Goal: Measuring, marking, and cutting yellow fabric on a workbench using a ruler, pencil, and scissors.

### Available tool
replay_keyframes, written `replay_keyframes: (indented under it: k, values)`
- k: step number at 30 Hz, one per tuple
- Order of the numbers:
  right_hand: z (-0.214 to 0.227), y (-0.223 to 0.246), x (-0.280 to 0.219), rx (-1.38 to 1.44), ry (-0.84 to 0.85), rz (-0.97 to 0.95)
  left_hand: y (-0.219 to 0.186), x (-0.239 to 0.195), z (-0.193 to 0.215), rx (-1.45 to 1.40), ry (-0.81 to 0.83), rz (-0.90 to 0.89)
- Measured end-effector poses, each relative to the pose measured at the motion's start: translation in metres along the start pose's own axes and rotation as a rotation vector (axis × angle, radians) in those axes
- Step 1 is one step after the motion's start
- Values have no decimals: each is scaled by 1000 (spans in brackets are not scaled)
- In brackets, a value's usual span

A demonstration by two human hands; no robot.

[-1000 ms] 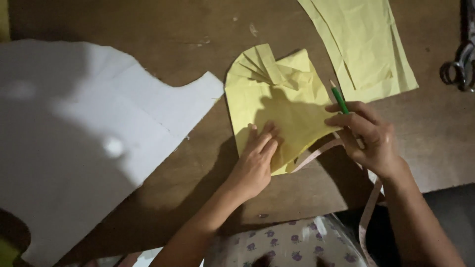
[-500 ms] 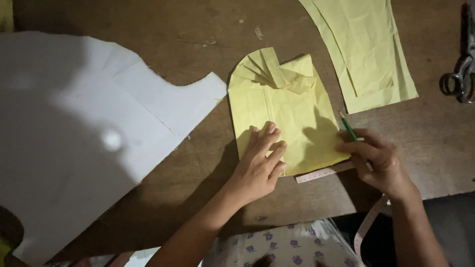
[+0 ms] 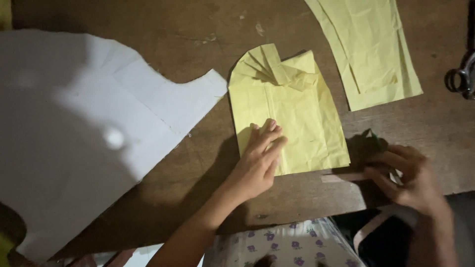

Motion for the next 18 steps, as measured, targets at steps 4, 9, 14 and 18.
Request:
replay_keyframes:
  k: [4, 9, 14, 18]
  values:
    - [8, -13, -13, -102, 121, 50, 7, 1, 5, -226, 101, 83]
    - [11, -22, -23, -200, 132, 62, 5, 0, 9, -282, 120, 80]
    - [67, -29, -14, 37, 35, 76, -6, -2, 18, -192, 52, 116]
    - [46, 57, 19, 329, -223, -57, -2, 0, 7, -114, 7, 59]
Point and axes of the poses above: each hand's wrist, its own x-axis towards the middle knuckle, its own z-axis out of the back of the hand, y = z × x, the point moved 3 cm from there along x, towards the middle knuckle, and after that the axes turned 14 degrees about z, right-handed, at the moved point
